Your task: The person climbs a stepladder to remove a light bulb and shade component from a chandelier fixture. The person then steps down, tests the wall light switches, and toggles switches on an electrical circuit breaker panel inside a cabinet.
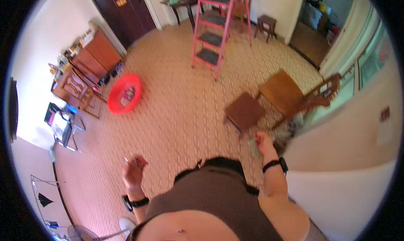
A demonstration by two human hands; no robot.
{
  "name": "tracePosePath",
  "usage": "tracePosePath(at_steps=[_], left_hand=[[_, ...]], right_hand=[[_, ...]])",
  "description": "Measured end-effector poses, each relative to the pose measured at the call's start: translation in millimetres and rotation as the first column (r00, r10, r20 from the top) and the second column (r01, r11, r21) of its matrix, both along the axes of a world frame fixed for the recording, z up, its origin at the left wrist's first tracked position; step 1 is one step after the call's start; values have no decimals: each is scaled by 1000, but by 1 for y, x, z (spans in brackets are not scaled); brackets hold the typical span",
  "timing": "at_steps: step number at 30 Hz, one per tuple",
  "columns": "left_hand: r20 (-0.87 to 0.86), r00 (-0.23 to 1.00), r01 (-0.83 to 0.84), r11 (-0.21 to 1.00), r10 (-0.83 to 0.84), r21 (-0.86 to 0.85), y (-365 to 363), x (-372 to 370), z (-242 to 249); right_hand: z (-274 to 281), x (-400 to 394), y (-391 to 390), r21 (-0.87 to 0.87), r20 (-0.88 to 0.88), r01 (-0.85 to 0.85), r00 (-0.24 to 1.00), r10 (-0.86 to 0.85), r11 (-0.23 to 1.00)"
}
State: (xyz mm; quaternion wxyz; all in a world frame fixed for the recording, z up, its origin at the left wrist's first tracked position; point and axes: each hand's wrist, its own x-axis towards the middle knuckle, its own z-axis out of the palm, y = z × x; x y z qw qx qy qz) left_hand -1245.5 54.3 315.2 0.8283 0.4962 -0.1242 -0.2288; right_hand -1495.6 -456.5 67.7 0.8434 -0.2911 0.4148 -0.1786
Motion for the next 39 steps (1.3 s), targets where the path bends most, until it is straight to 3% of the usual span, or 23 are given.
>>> tracePosePath(at_steps=[2,4,5,6,8,9,10,12,13,15,18,23,27,32,34,36,38,39], left_hand=[[-47,996,70,997,-71,-9,-10,59,-12],[-122,978,174,985,-170,22,-26,119,-14],[-177,962,220,975,-209,43,-44,148,-11],[-138,971,203,979,-196,34,-69,181,-16],[-272,876,445,886,-399,134,-104,240,-18],[-245,882,443,884,-402,147,-135,279,-20],[-268,820,562,801,-506,205,-167,307,-21],[-325,716,698,635,-618,330,-229,353,-22],[-331,722,692,629,-608,355,-257,366,-21],[-338,589,808,531,-734,253,-299,386,-22],[-425,606,795,536,-673,285,-340,389,-33],[-562,553,830,461,-614,314,-385,390,-114],[-624,495,866,404,-605,295,-422,388,-126],[-654,458,872,446,-602,200,-425,426,-134],[-670,469,862,464,-576,205,-416,440,-135],[-665,477,851,490,-575,187,-406,459,-142],[-666,509,830,517,-545,211,-391,487,-147],[-662,504,827,532,-554,185,-381,504,-145]], right_hand=[[43,80,3,-47,76,-73,994,76,996],[33,125,-18,35,136,-181,975,175,983],[41,141,-27,52,20,-158,987,157,986],[15,147,-43,3,-77,-131,988,131,991],[-33,145,-60,-26,-88,12,996,-14,1000],[-85,141,-81,35,-272,78,960,-66,996],[-122,129,-95,113,-299,84,953,-47,990],[-153,112,-101,183,-586,257,803,-105,949],[-166,104,-102,195,-629,288,770,-106,937],[-185,92,-96,238,-625,279,777,-73,930],[-202,96,-108,267,-604,289,794,-74,920],[-239,117,-133,327,-513,252,857,-53,911],[-254,135,-145,352,-424,226,904,-60,908],[-249,168,-159,360,-266,209,957,-114,909],[-239,200,-161,351,-202,206,969,-141,914],[-238,254,-160,213,-145,223,970,-195,951],[-238,318,-162,225,-236,237,954,-183,945],[-211,360,-162,215,-233,252,951,-201,944]])
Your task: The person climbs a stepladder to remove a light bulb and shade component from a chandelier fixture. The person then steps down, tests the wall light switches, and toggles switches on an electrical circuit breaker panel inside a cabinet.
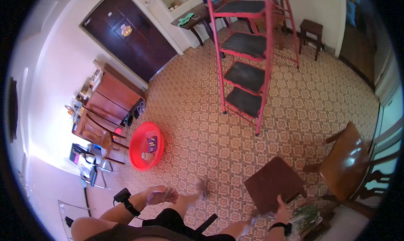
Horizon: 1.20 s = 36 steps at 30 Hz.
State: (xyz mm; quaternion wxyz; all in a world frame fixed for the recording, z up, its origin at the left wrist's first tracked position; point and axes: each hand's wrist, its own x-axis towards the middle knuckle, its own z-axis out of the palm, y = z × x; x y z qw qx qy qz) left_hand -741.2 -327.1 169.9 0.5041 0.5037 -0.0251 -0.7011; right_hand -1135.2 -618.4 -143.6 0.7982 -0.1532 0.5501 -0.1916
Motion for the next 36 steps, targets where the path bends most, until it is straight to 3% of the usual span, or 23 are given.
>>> tracePosePath(at_steps=[2,4,6,8,10,12,14,16,18,20,22,26,28,29,31,34,36], left_hand=[[25,992,-124,992,124,16,21,40,9],[57,970,-234,972,235,-18,50,91,22],[84,938,-331,941,336,-66,93,162,20],[-30,880,-467,850,475,-245,146,237,10],[25,823,-554,812,567,-186,161,303,57],[25,749,-641,734,662,-225,190,370,67],[27,759,-633,747,651,-206,192,436,90],[105,755,-612,754,647,-238,187,497,97],[74,730,-647,722,679,-244,174,556,104],[120,742,-605,736,659,-303,165,620,93],[85,745,-612,729,661,-307,147,677,100],[94,685,-662,671,722,-333,144,804,80],[210,531,-802,567,821,-187,150,853,75],[194,499,-821,532,845,-205,132,876,92],[215,489,-836,524,846,-163,132,927,85],[158,459,-861,481,874,-162,139,1013,45],[242,369,-922,387,898,-30,118,1081,38]], right_hand=[[15,82,-2,-42,-7,0,1000,0,999],[-2,174,2,-88,-314,40,947,-66,995],[37,259,9,-102,-422,-20,906,-25,995],[60,346,6,-105,-531,-80,847,12,991],[55,413,11,95,-603,-176,773,198,980],[71,480,17,31,-572,-213,798,193,976],[85,550,20,-41,-384,-335,875,295,941],[144,642,23,-67,-300,-453,859,415,889],[179,730,21,-117,-364,-555,795,484,824],[174,821,5,-86,-338,-585,778,529,807],[150,917,-13,-192,-109,-530,848,519,826],[172,1137,-56,-192,50,-586,795,605,787],[170,1230,-71,-161,41,-644,753,657,748],[173,1281,-83,-148,28,-653,748,663,743],[178,1375,-94,-238,-42,-628,769,638,741],[117,1518,-144,-227,-69,-598,797,599,769],[124,1590,-177,-211,-48,-631,770,636,747]])
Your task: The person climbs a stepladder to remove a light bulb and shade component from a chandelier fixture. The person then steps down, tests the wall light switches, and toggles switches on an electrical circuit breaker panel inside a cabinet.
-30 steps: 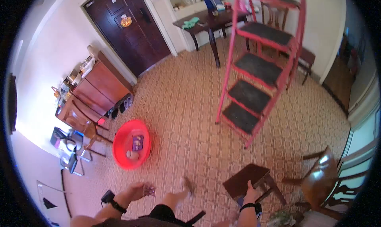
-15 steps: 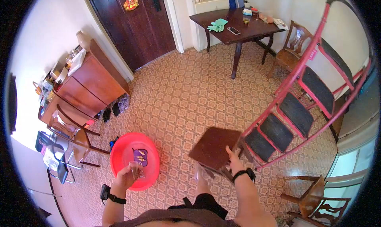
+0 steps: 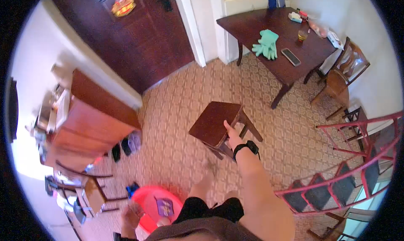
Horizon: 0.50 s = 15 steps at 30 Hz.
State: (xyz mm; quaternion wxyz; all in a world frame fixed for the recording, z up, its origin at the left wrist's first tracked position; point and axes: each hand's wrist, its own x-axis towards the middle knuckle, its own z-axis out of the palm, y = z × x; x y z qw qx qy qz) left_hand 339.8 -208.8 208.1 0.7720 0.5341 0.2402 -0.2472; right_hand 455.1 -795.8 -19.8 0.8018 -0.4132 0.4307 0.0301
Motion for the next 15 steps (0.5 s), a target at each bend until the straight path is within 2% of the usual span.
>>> tracePosePath(at_steps=[2,3,5,8,9,10,12,13,15], left_hand=[[-16,1000,24,999,-25,-22,-43,78,-11],[-55,995,88,996,-87,10,-59,118,-14],[-101,982,170,983,-162,72,-85,193,-22],[-50,981,190,973,-185,133,-156,282,-14],[-31,983,182,976,-179,121,-185,310,-9],[-41,983,180,975,-177,132,-197,334,-13],[-162,972,204,951,-169,232,-209,382,-40],[-222,964,181,972,-145,152,-216,407,-55],[-231,958,199,973,-168,119,-243,452,-84]], right_hand=[[7,76,-28,-117,-126,18,991,-33,993],[-9,106,-45,-104,-143,14,989,-29,994],[-39,175,-75,56,27,89,996,-90,994],[-125,274,-135,125,3,116,993,-117,985],[-100,295,-147,75,-26,120,993,-119,990],[-110,315,-161,86,-35,119,993,-116,989],[-138,361,-204,148,118,56,990,-73,987],[-161,381,-220,229,125,101,983,-132,968],[-188,404,-248,282,181,123,967,-178,952]])
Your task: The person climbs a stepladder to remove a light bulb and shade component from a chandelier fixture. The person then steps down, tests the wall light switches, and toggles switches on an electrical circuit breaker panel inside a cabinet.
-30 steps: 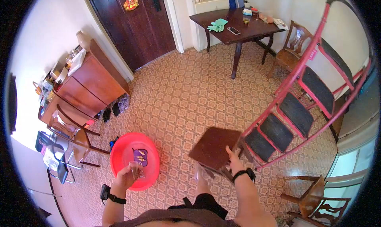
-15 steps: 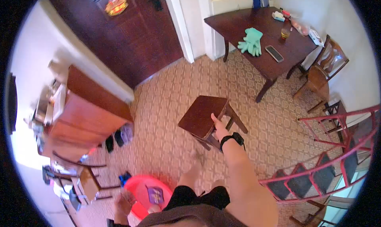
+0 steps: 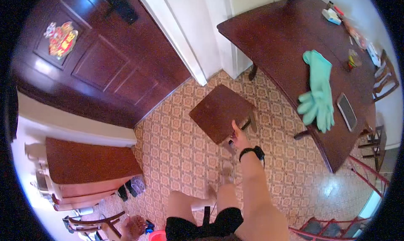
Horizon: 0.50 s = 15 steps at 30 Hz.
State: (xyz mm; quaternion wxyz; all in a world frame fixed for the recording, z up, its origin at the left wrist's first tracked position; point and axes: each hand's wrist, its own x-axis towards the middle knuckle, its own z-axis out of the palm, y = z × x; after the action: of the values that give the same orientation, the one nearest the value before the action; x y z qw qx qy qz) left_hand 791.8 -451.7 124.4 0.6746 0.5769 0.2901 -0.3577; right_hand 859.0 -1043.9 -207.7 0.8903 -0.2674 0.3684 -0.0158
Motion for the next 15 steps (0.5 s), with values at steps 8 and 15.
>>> tracePosePath(at_steps=[8,15], left_hand=[[-18,992,122,978,-127,-170,-98,181,-15],[66,929,368,902,-363,-224,-160,322,82]], right_hand=[[-40,17,-38,-167,-62,111,991,-123,980],[17,-50,-46,-614,-710,-584,702,-48,531]])
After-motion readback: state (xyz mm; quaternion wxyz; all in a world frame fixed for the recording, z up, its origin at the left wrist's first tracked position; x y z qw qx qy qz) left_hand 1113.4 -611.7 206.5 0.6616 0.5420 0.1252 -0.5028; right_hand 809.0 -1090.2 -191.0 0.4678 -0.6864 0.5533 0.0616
